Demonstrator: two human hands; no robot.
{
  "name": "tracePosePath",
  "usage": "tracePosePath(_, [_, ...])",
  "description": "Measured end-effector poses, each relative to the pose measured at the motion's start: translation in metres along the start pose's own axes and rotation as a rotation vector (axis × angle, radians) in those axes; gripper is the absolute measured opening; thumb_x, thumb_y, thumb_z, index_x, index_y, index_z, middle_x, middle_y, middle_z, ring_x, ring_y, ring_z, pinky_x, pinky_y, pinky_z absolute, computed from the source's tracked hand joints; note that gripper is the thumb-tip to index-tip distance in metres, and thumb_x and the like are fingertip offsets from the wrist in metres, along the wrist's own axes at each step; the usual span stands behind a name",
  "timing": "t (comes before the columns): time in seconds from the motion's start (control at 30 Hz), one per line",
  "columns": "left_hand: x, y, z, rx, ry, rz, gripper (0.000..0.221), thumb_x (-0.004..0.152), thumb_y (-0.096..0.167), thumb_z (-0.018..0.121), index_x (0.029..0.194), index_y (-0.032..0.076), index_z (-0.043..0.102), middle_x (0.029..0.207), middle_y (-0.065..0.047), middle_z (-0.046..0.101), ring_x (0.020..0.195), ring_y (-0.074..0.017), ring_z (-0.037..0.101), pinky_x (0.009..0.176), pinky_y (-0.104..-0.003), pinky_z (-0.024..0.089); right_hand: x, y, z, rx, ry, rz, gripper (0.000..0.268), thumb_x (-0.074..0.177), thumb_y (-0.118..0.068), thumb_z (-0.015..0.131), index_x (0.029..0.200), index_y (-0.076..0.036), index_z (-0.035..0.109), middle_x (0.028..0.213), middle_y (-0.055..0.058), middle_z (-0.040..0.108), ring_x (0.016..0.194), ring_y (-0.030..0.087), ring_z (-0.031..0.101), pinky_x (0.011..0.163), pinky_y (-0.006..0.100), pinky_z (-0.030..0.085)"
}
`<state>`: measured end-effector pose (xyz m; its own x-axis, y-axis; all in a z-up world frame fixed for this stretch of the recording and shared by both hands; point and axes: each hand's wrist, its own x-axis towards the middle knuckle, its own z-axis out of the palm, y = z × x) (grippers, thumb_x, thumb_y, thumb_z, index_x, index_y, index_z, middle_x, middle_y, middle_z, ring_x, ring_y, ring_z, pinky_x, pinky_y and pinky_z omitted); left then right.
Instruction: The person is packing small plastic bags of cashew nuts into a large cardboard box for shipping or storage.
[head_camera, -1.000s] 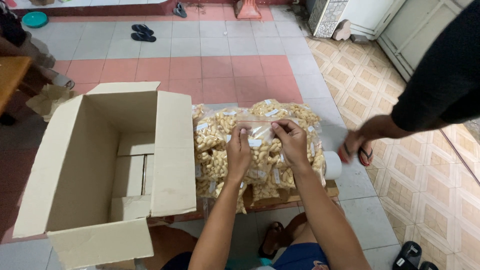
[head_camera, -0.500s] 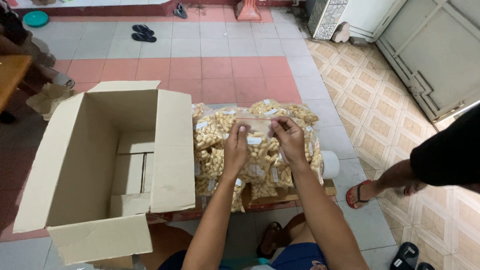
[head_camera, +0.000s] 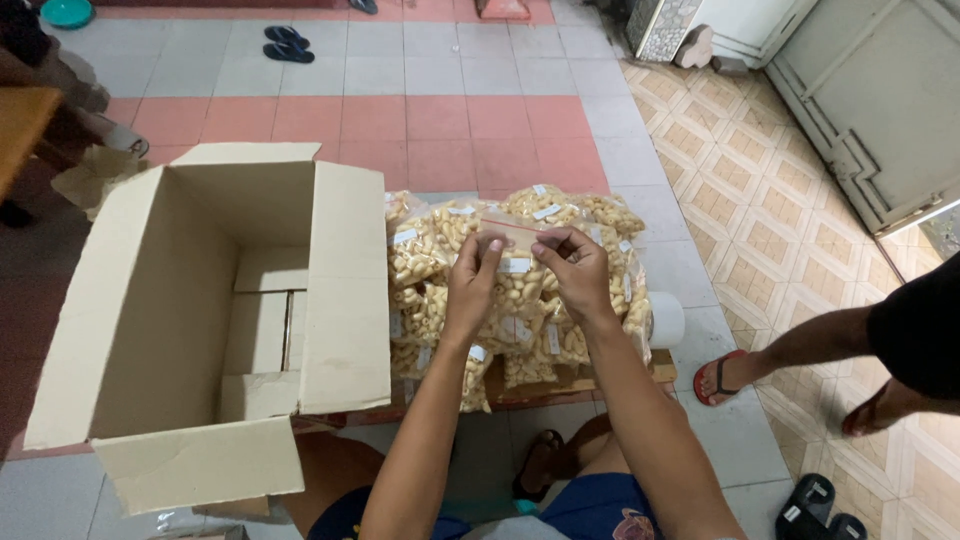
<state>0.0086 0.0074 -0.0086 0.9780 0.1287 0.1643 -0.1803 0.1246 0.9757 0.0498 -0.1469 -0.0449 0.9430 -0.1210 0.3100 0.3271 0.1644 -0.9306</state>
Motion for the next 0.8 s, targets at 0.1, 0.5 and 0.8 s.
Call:
tracePosePath(0.1, [0.001,-0.013,0.000,0.039,-0.041,0.034,0.022,0.100,0.018,0.056,0.117,0.006,0.062,0.105,-0.015,0.069,0.111,-0.0246,0.060,0.101,-0.044,0.043,-0.003,0.003,0.000,0.019,-0.006,0.005,0.023,0.077,0.000,0.082,0.098,0.001,0.072,0.076,0.008,0.066,0.068,0.009,0.063,0.065,0.023,0.055])
tracePosePath(0.5, [-0.003,-0.016,0.002,0.050,-0.012,0.059,0.022,0.099,0.023,0.055,0.116,0.008,0.058,0.090,-0.009,0.074,0.095,-0.0168,0.064,0.093,-0.038,0.046,0.002,0.011,-0.003,0.108,0.094,0.084,0.007,0.091,-0.007,0.072,0.090,-0.001,0.069,0.079,0.012,0.069,0.071,0.012,0.067,0.068,0.024,0.055])
tracePosePath(0.8, [-0.005,-0.026,-0.001,0.128,0.171,0.047,0.025,0.103,0.025,0.050,0.121,0.012,0.061,0.069,-0.008,0.068,0.063,-0.0117,0.052,0.064,-0.031,0.046,-0.010,-0.005,0.006,0.173,0.029,0.275,0.013,0.098,-0.012,0.062,0.097,-0.001,0.068,0.078,0.009,0.068,0.070,0.015,0.071,0.067,0.026,0.058])
